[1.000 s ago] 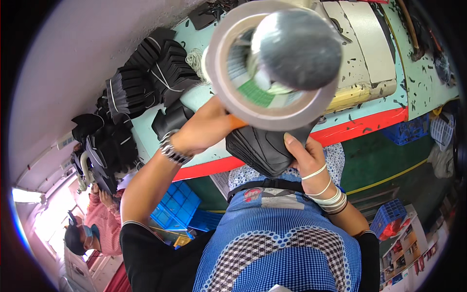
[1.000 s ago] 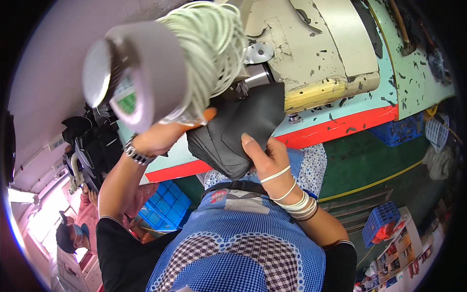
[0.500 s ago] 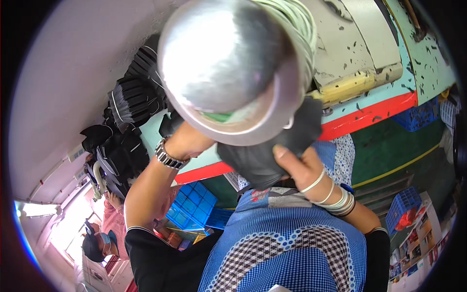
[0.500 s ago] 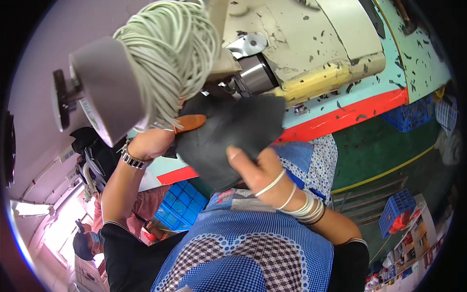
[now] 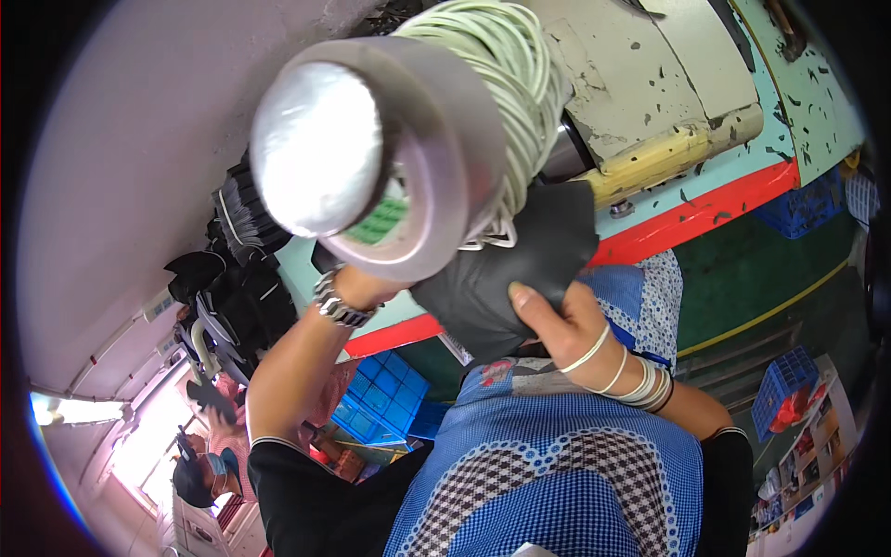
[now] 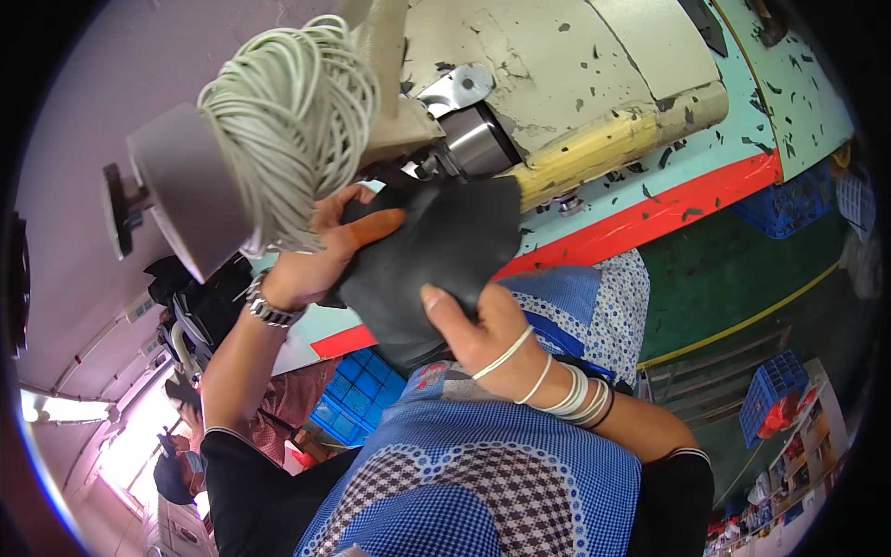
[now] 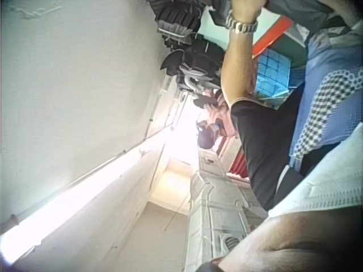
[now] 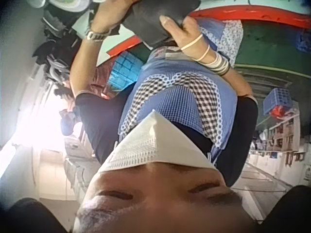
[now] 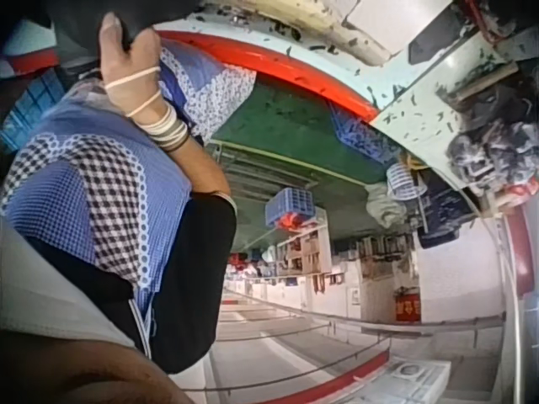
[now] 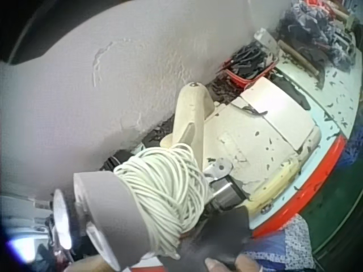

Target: The person sorts stacks of shoe components by hand, feeds the pieces through a skiving machine to trim their edges, and adjusts the machine with a hand tool.

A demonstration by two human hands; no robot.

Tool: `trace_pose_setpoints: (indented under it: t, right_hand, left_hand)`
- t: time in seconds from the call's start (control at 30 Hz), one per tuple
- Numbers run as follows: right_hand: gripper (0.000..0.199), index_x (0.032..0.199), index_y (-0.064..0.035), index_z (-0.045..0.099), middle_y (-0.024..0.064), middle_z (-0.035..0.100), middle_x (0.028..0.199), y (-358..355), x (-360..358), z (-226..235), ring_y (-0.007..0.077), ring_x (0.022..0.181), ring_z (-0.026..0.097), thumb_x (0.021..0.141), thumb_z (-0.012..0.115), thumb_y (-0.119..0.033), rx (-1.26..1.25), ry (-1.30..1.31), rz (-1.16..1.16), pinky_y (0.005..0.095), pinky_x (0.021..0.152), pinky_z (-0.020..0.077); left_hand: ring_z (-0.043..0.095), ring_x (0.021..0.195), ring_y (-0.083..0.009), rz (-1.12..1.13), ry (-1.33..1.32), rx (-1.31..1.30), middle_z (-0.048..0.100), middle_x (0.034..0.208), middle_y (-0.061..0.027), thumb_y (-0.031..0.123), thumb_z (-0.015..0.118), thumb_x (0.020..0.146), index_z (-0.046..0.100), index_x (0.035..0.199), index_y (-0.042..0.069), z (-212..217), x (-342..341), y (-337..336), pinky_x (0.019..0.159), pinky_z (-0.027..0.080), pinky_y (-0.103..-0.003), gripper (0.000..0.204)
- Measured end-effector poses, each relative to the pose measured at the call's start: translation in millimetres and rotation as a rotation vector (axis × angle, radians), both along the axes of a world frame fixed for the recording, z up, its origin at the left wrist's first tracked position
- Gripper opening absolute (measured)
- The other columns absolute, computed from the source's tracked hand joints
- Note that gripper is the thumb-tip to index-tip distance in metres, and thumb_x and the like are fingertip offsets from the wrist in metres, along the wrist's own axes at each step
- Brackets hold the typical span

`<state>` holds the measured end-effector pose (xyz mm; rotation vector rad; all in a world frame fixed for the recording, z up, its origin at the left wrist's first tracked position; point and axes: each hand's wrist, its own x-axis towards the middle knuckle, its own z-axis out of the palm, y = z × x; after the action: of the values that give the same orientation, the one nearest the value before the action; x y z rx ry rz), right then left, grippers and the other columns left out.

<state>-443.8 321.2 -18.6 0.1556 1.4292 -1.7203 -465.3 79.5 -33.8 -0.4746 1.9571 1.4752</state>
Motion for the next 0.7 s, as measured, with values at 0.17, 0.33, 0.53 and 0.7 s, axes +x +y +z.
trace_pose_setpoints:
  t: [0.17, 0.33, 0.53, 0.7]
  right_hand:
    - [0.022, 0.091, 0.0036, 0.065, 0.0049, 0.066, 0.077, 13, -10, -20, 0.0113, 0.073, 0.06, 0.095, 0.058, -0.017, -0.036, -0.048, -0.246, 0.0304, 0.067, 0.0482]
    - [0.022, 0.089, 0.0032, 0.064, 0.0083, 0.064, 0.074, 1, 11, -18, 0.0153, 0.068, 0.057, 0.094, 0.06, -0.018, -0.1, 0.056, -0.114, 0.0328, 0.067, 0.0469]
    - [0.02, 0.09, 0.0024, 0.066, 0.0085, 0.068, 0.08, 15, -13, -16, 0.0125, 0.074, 0.062, 0.094, 0.058, -0.016, -0.067, -0.03, -0.266, 0.031, 0.068, 0.0492]
    - [0.018, 0.085, 0.0014, 0.063, 0.011, 0.063, 0.071, 1, 9, -19, 0.0164, 0.061, 0.058, 0.092, 0.061, -0.015, -0.203, 0.253, -0.223, 0.0328, 0.056, 0.045]
  left_hand:
    - [0.054, 0.098, -0.0071, 0.218, 0.034, 0.246, 0.058, 0.11, -0.0049, 0.065, 0.053, 0.09, 0.048, 0.131, -0.001, -6, 24, -7, 0.085, 0.047, -0.025, 0.077]
    - [0.06, 0.093, -0.009, -0.278, 0.09, -0.091, 0.064, 0.109, -0.0052, 0.035, 0.064, 0.093, 0.056, 0.12, -0.002, 14, -3, -7, 0.082, 0.051, -0.025, 0.046]
    - [0.065, 0.09, -0.0123, -0.199, 0.123, -0.146, 0.065, 0.107, -0.0051, 0.002, 0.063, 0.091, 0.053, 0.124, 0.003, -2, 8, -9, 0.084, 0.054, -0.029, 0.034]
    - [0.065, 0.083, -0.0087, -0.103, -0.054, -0.14, 0.069, 0.098, -0.0055, 0.006, 0.063, 0.093, 0.062, 0.111, 0.0, 7, -3, -6, 0.073, 0.054, -0.025, 0.019]
